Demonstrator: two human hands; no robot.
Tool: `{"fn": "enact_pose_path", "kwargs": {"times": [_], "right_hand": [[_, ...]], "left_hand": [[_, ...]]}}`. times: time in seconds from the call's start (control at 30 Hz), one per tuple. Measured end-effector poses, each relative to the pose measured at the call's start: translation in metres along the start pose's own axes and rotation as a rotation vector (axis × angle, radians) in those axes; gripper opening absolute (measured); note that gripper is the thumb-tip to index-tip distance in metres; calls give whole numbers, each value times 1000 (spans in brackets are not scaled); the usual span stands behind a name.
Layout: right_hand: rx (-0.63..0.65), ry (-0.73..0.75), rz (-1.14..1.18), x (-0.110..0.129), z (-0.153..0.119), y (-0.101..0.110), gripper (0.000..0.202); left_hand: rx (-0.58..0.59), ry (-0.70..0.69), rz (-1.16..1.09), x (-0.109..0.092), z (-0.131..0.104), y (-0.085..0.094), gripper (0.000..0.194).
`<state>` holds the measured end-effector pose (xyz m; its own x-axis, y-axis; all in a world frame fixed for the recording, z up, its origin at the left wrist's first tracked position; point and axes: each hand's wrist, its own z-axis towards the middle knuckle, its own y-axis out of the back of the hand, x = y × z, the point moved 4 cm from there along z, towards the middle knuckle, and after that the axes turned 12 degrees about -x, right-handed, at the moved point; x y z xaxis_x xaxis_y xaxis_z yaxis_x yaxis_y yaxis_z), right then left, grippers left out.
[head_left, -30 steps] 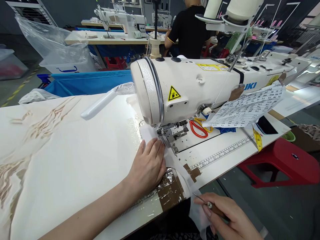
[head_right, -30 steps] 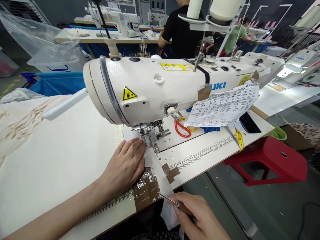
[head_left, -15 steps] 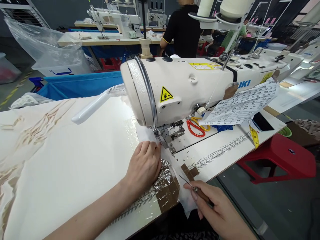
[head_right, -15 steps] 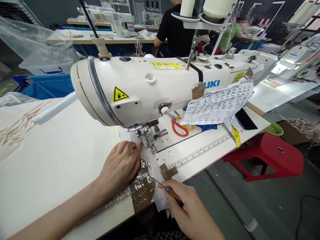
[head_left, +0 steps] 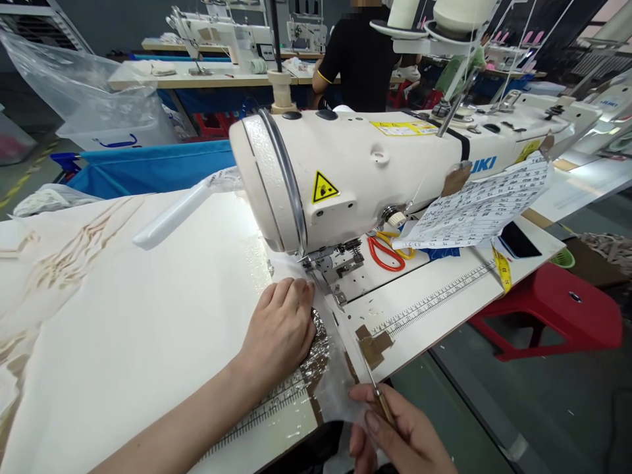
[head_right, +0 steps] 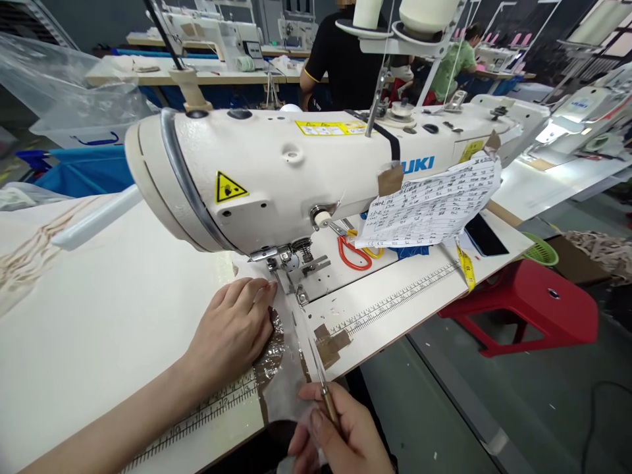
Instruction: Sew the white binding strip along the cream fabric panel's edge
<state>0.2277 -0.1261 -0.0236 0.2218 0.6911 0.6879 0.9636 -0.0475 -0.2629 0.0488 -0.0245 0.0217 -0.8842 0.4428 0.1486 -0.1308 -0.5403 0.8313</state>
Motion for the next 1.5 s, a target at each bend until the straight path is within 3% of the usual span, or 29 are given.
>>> {"fn": "enact_pose_path", "kwargs": {"times": [0.13, 0.47, 1.17, 1.5], "right_hand": [[11, 155, -188, 4, 5, 8, 58], [30, 414, -409, 17, 8, 7, 43], [87, 444, -465, 35, 15, -14, 35], [133, 570, -569, 50, 22, -23, 24]], "left_hand": [[19, 40, -40, 3, 1, -5, 39], [16, 109, -92, 15, 1, -17, 44], [-23, 28, -83, 1, 1, -7, 43], [-21, 1, -55, 4, 2, -10, 43]]}}
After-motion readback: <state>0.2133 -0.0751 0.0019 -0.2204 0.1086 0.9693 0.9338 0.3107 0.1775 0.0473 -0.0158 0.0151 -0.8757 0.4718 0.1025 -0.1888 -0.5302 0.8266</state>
